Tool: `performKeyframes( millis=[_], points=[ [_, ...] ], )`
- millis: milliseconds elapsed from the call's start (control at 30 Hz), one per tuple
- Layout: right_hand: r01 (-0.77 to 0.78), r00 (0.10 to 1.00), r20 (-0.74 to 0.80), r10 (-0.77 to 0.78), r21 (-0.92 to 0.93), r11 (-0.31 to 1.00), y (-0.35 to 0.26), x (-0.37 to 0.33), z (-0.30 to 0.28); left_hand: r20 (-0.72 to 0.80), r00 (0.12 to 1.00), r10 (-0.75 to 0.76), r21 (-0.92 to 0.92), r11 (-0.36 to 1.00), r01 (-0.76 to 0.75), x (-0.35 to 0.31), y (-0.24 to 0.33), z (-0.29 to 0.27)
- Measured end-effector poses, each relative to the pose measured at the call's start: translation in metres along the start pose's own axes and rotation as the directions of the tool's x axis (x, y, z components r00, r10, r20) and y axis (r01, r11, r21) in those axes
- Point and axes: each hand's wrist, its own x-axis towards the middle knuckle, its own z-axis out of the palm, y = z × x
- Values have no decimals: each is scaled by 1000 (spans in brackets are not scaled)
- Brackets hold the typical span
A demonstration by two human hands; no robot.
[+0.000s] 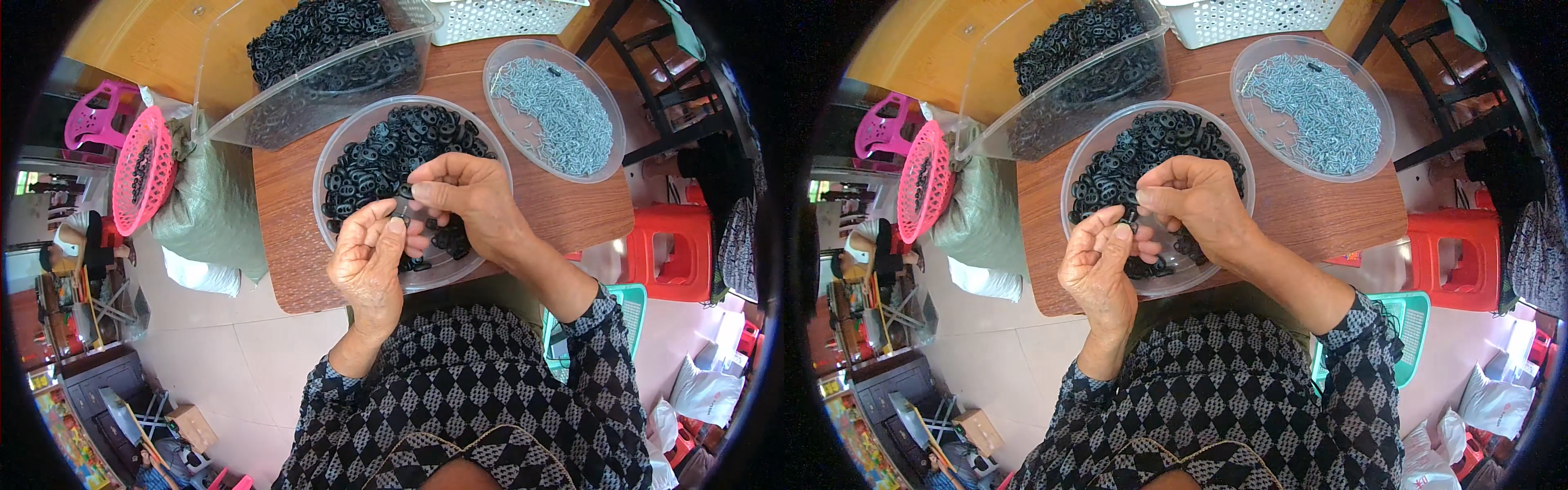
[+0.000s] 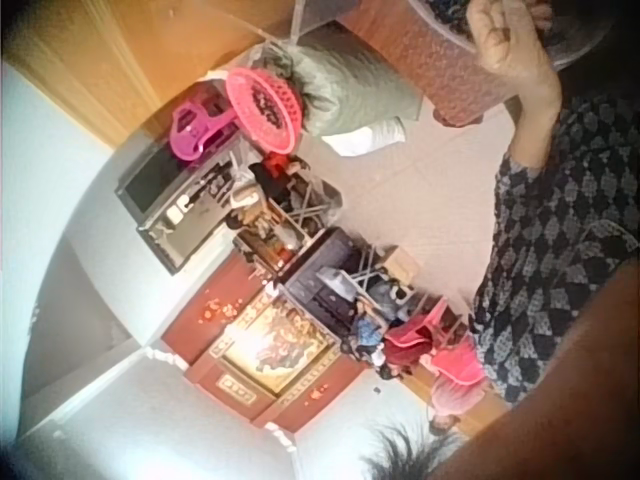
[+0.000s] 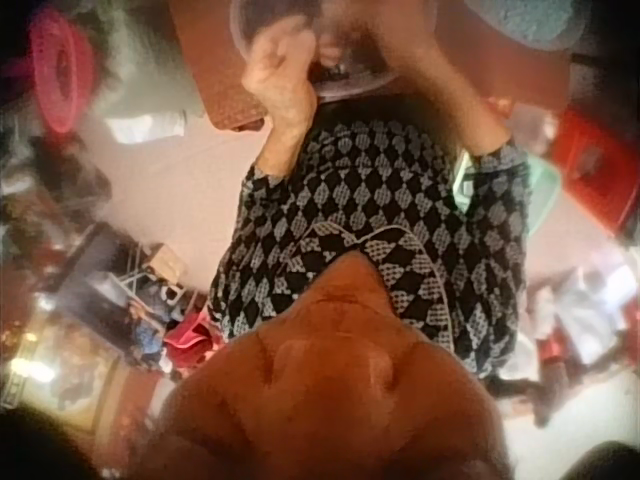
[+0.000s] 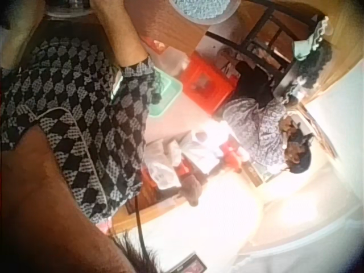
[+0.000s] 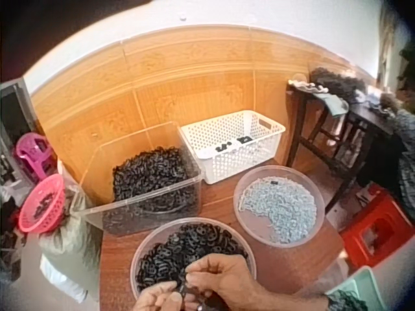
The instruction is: The person sits on the floor and repeatedly picks up small black plastic hair clips and light blue metal pins. They insert the pins into the clips by hand and place the assembled units into a clear plastic container.
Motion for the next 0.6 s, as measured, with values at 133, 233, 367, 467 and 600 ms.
performKeyframes(
  millis=[133,233,367,467,600],
  points=[
    [-78,997,-12,79,24,997,-1,1,3,-3,1000,-3,-23,1000,3,2,0,1],
    [-84,996,-15,85,52,995,0,1,4,2,1000,17,-9,1000,-17,3,0,1],
    [-81,996,-26,82,36,996,-1,2,5,-17,1000,4,6,1000,-4,3,0,1],
    [-74,996,-43,75,34,997,-2,3,6,-15,1000,9,12,1000,-9,3,-1,2],
    [-51,997,-57,54,59,997,1,4,8,-12,1000,7,20,1000,-6,4,0,2]
  ],
)
